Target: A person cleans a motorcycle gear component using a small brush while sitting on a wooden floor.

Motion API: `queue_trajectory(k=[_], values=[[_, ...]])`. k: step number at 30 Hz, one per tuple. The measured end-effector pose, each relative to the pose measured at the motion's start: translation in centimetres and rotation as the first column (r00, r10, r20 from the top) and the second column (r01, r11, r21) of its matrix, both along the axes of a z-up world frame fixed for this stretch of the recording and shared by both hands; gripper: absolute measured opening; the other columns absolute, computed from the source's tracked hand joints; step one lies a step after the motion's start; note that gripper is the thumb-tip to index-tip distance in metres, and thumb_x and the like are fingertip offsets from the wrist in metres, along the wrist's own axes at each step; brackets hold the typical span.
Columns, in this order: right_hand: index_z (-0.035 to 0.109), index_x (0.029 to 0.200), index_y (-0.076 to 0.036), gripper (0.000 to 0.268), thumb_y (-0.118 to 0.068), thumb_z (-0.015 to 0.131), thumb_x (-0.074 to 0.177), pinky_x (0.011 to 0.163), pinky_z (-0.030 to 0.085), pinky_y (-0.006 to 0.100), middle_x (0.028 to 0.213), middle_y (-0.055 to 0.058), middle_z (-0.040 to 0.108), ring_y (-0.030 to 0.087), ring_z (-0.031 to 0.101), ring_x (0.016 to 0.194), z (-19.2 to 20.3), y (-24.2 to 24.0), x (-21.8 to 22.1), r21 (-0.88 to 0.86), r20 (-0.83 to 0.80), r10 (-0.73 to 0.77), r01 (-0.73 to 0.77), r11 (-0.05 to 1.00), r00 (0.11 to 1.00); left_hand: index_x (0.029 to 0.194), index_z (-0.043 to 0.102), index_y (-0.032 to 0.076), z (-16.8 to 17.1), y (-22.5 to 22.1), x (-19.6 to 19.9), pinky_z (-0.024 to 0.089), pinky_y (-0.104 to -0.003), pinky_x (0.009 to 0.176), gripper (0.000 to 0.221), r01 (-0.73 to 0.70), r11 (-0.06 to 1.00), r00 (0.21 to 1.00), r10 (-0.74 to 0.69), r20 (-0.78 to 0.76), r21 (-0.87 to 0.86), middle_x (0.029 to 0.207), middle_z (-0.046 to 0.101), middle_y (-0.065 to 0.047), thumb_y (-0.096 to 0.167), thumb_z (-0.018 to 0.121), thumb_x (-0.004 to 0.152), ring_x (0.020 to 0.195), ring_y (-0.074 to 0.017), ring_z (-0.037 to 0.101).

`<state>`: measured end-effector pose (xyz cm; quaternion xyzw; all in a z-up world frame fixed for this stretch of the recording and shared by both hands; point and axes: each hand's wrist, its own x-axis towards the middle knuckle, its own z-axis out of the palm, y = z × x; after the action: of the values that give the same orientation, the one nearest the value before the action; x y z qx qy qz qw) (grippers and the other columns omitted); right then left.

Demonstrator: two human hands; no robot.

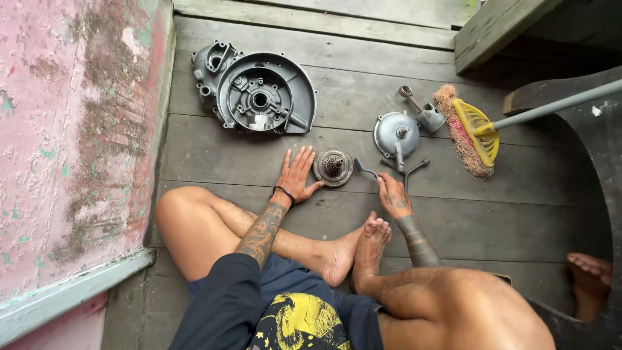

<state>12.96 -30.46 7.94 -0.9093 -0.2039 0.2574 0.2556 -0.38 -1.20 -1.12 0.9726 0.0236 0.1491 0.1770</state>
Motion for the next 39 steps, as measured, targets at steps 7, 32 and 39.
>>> queue_trajectory(k=[7,32,39], values=[[0.068,0.127,-0.017,0.033,-0.031,0.045,0.108,0.081,0.055,0.054,0.088,0.017,0.073,0.041,0.071,0.093,-0.1,1.5,-1.2,0.105,-0.031,-0.084,0.087,0.991,0.996,0.154,0.04,0.01,-0.4,0.2,-0.4,0.012,-0.056,0.128,0.068,0.019,0.999,0.997,-0.021,-0.068,-0.028,0.161,0.04,-0.011,0.056,0.04,0.104,0.151,-0.0263,0.034],[0.079,0.122,-0.018,0.024,-0.019,0.073,0.098,0.088,0.056,0.044,0.109,0.018,0.076,0.031,0.07,0.107,-1.6,0.7,3.2,0.338,-0.153,-0.22,0.26,0.904,0.963,0.151,0.043,0.006,1.6,-0.1,0.1,0.016,-0.059,0.126,0.099,-0.008,0.997,0.997,0.002,-0.079,-0.081,0.159,0.042,-0.014,0.074,0.061,0.082,0.15,-0.0286,0.036],[0.079,0.121,-0.015,0.024,-0.017,0.075,0.097,0.069,0.056,0.035,0.094,0.017,0.075,0.016,0.062,0.081,-5.0,1.0,1.7,0.379,-0.226,-0.339,0.403,0.833,0.913,0.15,0.044,0.006,1.5,0.1,0.2,0.015,-0.059,0.127,0.093,-0.011,0.995,0.997,0.003,-0.073,-0.102,0.158,0.044,-0.014,0.071,0.061,0.085,0.149,-0.0289,0.037]])
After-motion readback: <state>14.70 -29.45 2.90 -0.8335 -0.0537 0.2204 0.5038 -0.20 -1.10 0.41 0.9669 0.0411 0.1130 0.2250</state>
